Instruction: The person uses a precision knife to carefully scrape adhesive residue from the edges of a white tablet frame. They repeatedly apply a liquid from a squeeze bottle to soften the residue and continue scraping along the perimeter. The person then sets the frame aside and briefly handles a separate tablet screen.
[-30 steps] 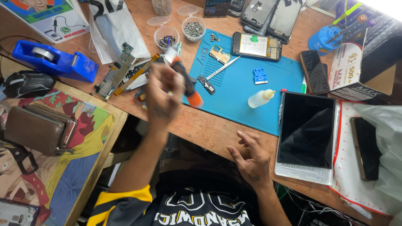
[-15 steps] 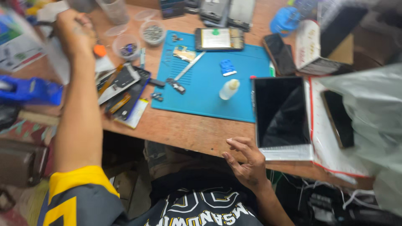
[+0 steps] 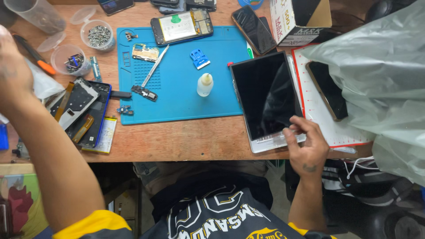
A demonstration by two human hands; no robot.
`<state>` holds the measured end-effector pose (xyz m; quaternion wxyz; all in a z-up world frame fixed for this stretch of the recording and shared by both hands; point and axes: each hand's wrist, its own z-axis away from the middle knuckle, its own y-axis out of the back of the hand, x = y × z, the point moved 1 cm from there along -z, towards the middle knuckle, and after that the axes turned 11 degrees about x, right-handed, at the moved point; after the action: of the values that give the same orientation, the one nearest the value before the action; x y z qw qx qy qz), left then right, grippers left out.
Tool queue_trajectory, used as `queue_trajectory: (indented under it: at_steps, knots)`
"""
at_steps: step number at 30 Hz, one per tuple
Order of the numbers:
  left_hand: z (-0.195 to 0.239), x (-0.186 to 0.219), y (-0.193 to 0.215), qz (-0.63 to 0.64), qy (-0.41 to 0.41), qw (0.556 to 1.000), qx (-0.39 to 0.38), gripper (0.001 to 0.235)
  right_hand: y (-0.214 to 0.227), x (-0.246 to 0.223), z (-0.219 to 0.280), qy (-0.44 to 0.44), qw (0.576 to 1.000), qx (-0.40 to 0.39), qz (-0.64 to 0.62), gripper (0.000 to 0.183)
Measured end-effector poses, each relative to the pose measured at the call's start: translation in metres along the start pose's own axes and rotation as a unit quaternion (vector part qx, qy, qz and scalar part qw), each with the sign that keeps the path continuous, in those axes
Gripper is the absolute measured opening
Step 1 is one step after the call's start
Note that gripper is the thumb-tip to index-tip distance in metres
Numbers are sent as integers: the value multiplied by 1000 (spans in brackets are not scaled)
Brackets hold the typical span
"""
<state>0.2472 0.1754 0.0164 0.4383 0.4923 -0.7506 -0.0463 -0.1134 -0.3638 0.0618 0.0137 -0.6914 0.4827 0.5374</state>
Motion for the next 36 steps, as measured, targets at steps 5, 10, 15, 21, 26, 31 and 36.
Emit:
queue_trajectory:
  at_steps: [5, 10, 15, 21, 26, 31, 36]
  knots:
    - [153, 184, 80, 273, 112, 946, -130, 22, -5, -4, -28, -33, 997, -23, 65, 42]
    - [259, 301, 56, 317, 192, 840, -396, 20, -24, -1, -58, -20, 983, -92, 158, 54]
    - [284, 334, 39, 325, 221, 799, -456, 43, -38, 10, -77, 26, 967, -128, 219, 55]
    - [306, 333, 32, 351, 206, 795, -450, 59, -38, 21, -80, 50, 958, -133, 248, 58]
    - [304, 338, 32, 343, 203, 801, -448, 61, -39, 20, -78, 15, 971, -122, 203, 60]
    - [305, 339, 27, 326, 249, 785, -465, 68, -43, 27, -80, -58, 971, -123, 195, 65]
    - [313, 332, 18, 335, 273, 781, -452, 67, -42, 46, -94, -72, 979, -121, 149, 65]
